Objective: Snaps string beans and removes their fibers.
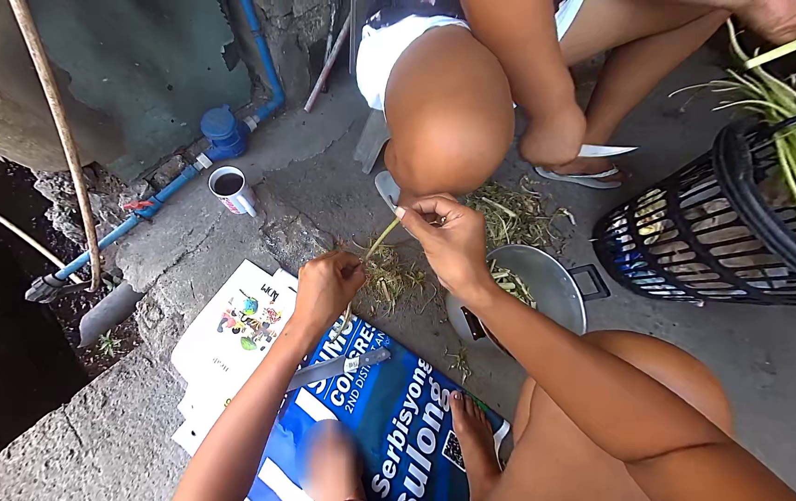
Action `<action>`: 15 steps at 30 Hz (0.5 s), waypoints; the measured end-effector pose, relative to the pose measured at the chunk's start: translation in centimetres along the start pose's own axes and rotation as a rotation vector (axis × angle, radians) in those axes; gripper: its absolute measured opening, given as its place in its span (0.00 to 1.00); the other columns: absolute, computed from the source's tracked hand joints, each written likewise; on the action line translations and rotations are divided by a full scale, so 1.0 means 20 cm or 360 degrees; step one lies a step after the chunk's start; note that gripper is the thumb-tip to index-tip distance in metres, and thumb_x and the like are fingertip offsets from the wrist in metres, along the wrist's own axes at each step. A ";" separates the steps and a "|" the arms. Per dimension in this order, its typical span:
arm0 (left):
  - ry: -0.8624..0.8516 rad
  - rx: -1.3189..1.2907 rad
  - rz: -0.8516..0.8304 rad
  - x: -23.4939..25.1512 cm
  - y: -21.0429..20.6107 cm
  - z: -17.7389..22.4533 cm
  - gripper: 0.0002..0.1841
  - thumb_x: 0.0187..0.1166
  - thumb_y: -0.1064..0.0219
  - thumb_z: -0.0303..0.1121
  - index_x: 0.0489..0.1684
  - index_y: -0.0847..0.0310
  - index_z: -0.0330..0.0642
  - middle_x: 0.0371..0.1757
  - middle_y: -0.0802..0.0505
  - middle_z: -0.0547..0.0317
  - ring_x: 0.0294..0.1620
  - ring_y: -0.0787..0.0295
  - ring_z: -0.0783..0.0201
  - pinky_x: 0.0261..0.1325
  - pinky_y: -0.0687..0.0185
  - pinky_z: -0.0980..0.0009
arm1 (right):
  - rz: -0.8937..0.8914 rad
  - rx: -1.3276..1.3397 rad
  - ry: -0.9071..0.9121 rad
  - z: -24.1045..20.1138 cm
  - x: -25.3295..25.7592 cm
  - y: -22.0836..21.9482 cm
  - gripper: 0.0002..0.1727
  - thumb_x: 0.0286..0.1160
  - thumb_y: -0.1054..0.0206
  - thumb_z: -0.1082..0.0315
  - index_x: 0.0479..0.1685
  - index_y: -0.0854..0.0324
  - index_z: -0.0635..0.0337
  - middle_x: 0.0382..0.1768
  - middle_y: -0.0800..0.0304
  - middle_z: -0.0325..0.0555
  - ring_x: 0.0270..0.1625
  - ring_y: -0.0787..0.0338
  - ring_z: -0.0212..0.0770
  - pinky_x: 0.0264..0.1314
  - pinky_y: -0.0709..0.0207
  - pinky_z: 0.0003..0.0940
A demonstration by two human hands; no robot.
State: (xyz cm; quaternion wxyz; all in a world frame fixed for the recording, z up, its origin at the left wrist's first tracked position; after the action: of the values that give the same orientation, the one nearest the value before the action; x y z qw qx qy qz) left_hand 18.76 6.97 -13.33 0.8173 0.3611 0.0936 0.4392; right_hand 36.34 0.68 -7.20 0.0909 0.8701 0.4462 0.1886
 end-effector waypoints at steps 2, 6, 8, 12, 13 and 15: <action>0.0231 0.0055 -0.0283 0.00 -0.01 -0.08 0.09 0.78 0.31 0.34 0.36 0.07 0.40 0.34 0.05 0.54 0.38 0.08 0.59 0.49 0.16 0.54 | 0.0029 0.0070 0.0008 -0.01 0.02 0.03 0.06 0.75 0.25 0.66 0.35 0.13 0.58 0.39 0.13 0.40 0.35 0.14 0.28 0.39 0.17 0.24; 0.0500 0.0318 -0.0732 -0.01 -0.03 -0.21 0.13 0.81 0.34 0.37 0.42 0.07 0.38 0.41 0.05 0.46 0.50 0.09 0.47 0.59 0.22 0.42 | 0.0068 0.0146 0.0028 0.00 0.03 0.03 0.06 0.74 0.25 0.68 0.35 0.13 0.60 0.39 0.14 0.41 0.28 0.17 0.26 0.30 0.20 0.20; 0.0558 0.0491 -0.0921 -0.01 -0.06 -0.27 0.14 0.82 0.36 0.38 0.44 0.08 0.37 0.47 0.06 0.41 0.56 0.11 0.41 0.62 0.24 0.38 | 0.0079 0.0143 0.0062 0.00 0.03 0.03 0.06 0.74 0.25 0.68 0.35 0.14 0.61 0.40 0.15 0.41 0.28 0.18 0.25 0.30 0.20 0.19; 0.0724 0.0736 -0.1226 -0.07 -0.12 -0.39 0.17 0.83 0.34 0.42 0.55 0.10 0.37 0.61 0.10 0.33 0.69 0.17 0.31 0.67 0.28 0.28 | 0.0084 0.0133 0.0069 0.01 0.02 0.03 0.05 0.74 0.25 0.68 0.35 0.14 0.61 0.41 0.14 0.41 0.29 0.17 0.26 0.30 0.19 0.20; 0.0727 0.0731 -0.1205 -0.09 -0.11 -0.39 0.17 0.82 0.33 0.41 0.58 0.11 0.39 0.63 0.10 0.33 0.69 0.17 0.30 0.66 0.28 0.27 | 0.0072 0.0102 0.0071 0.01 0.01 0.02 0.05 0.73 0.26 0.68 0.36 0.14 0.61 0.42 0.14 0.42 0.31 0.16 0.28 0.31 0.18 0.24; 0.0660 0.0636 -0.1010 -0.06 -0.03 -0.34 0.17 0.82 0.32 0.36 0.66 0.12 0.43 0.68 0.12 0.35 0.70 0.18 0.31 0.68 0.28 0.27 | 0.0049 0.0040 0.0166 0.02 0.00 -0.01 0.07 0.72 0.26 0.69 0.37 0.12 0.66 0.42 0.11 0.48 0.35 0.12 0.32 0.37 0.15 0.27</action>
State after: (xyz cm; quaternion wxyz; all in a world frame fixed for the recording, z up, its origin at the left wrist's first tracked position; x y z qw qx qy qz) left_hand 15.12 9.29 -18.89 0.7897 0.3698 0.4456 0.2025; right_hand 36.23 0.76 -7.58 0.0536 0.8669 0.4392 0.2295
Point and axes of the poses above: each hand's wrist, its own x-axis towards the middle knuckle, its own y-axis out of the back of the hand, z = x × y, the point moved 6 cm from there along x, towards the middle knuckle
